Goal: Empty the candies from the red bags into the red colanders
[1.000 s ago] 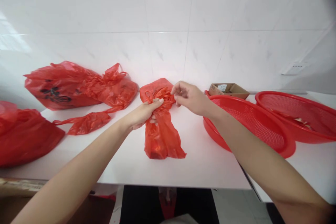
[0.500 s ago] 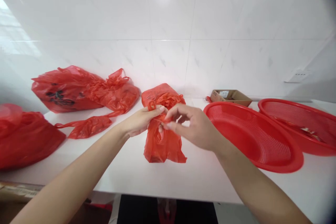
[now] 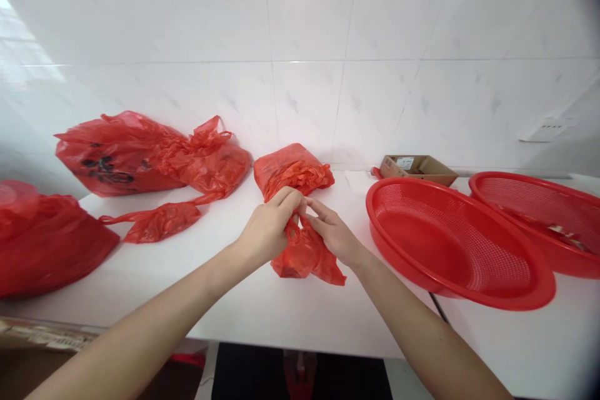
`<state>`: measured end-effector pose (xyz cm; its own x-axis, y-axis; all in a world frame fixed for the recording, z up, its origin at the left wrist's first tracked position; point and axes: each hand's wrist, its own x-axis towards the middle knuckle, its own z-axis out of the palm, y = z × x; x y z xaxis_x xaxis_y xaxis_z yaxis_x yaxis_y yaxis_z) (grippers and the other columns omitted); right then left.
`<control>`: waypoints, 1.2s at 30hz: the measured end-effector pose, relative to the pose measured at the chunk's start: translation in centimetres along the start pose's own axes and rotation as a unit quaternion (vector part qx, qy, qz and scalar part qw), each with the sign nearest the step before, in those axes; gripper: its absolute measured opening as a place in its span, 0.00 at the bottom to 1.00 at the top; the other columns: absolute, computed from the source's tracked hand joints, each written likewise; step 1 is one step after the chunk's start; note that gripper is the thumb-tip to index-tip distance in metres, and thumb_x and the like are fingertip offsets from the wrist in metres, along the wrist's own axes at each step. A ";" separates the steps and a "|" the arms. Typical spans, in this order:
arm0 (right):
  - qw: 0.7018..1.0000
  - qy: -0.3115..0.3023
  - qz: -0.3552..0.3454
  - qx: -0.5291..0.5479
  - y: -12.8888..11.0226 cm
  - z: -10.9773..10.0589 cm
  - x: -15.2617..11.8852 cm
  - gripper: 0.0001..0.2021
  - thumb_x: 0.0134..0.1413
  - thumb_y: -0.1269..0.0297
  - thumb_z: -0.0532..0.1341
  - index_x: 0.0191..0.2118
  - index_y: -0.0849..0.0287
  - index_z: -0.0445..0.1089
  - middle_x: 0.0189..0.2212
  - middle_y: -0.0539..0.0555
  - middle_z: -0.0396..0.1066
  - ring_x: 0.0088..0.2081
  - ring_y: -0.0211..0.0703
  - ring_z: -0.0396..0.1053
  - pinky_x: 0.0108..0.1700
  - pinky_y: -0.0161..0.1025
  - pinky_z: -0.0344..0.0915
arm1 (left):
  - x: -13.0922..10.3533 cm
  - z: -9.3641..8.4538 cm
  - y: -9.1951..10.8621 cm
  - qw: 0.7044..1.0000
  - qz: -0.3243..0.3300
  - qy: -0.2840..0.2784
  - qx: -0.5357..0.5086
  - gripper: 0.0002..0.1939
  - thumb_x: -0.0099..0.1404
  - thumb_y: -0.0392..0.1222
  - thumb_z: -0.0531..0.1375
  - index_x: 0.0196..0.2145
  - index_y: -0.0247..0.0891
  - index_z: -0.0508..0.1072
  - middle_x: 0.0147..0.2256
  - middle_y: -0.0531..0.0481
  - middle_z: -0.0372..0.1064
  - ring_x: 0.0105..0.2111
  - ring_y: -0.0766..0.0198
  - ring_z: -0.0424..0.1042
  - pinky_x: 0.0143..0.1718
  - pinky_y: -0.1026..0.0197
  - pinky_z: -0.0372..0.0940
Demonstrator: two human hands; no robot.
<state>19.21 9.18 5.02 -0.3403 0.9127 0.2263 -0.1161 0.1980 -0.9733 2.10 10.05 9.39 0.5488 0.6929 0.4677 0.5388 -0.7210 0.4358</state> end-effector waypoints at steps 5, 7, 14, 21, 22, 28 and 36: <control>0.992 0.050 -0.052 -0.106 0.1 -0.5 -0.2 0.13 0.63 0.54 0.54 0.35 0.57 0.67 0.29 0.47 0.64 0.30 0.35 0.61 0.35 0.34 0.60 | -0.4 0.4 -1.1 0.999 0.027 0.018 0.004 0.16 0.63 0.28 0.49 0.44 0.42 0.67 0.46 0.48 0.69 0.38 0.64 0.72 0.35 0.64 0.66; 0.973 0.124 -0.047 -0.190 1.1 -1.5 0.1 0.16 0.63 0.51 0.53 0.30 0.57 0.63 0.26 0.46 0.62 0.29 0.35 0.59 0.33 0.33 0.58 | -0.8 0.3 -2.0 0.999 -0.011 -0.027 0.029 0.13 0.64 0.29 0.48 0.39 0.41 0.68 0.39 0.49 0.72 0.37 0.62 0.72 0.38 0.61 0.66; 0.917 0.261 0.094 -0.287 8.3 -6.8 2.2 0.17 0.62 0.54 0.45 0.26 0.56 0.58 0.22 0.49 0.68 0.25 0.39 0.66 0.30 0.35 0.60 | -4.7 1.1 -6.1 0.977 -0.143 -0.152 0.037 0.15 0.52 0.23 0.47 0.31 0.41 0.64 0.31 0.53 0.72 0.30 0.62 0.71 0.34 0.61 0.63; 0.864 0.276 0.130 -0.401 9.4 -3.2 2.9 0.21 0.65 0.44 0.41 0.43 0.54 0.59 0.33 0.51 0.74 0.33 0.44 0.71 0.30 0.35 0.55 | -2.2 6.7 -7.9 0.961 -0.272 0.051 0.011 0.16 0.72 0.46 0.39 0.34 0.41 0.61 0.39 0.46 0.70 0.40 0.61 0.70 0.43 0.59 0.64; 0.855 0.266 0.131 -0.425 9.5 -2.4 2.9 0.20 0.65 0.43 0.43 0.45 0.54 0.58 0.33 0.52 0.74 0.33 0.44 0.71 0.30 0.36 0.53 | -1.6 7.8 -8.2 0.954 -0.293 0.058 0.019 0.18 0.73 0.47 0.37 0.35 0.41 0.61 0.38 0.46 0.70 0.39 0.61 0.70 0.41 0.59 0.64; 0.804 0.212 0.142 -0.537 12.0 -3.1 2.3 0.11 0.67 0.54 0.50 0.46 0.56 0.59 0.28 0.51 0.73 0.29 0.42 0.70 0.28 0.35 0.46 | -0.7 11.5 -9.8 0.942 -0.328 0.002 0.074 0.13 0.73 0.47 0.41 0.42 0.43 0.63 0.31 0.49 0.73 0.30 0.58 0.72 0.32 0.59 0.60; 0.753 0.199 0.155 -0.608 13.7 -6.9 2.4 0.12 0.69 0.54 0.48 0.44 0.56 0.60 0.26 0.49 0.71 0.27 0.39 0.67 0.28 0.35 0.43 | -0.9 12.2 -11.8 0.932 -0.323 -0.074 0.147 0.14 0.72 0.45 0.44 0.45 0.44 0.68 0.37 0.44 0.76 0.35 0.55 0.74 0.34 0.59 0.60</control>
<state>23.21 16.59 -8.01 0.1593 0.9695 0.1863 0.9336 -0.0866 -0.3478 3.06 18.11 -5.61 0.1199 0.9910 0.0591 0.9270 -0.1331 0.3506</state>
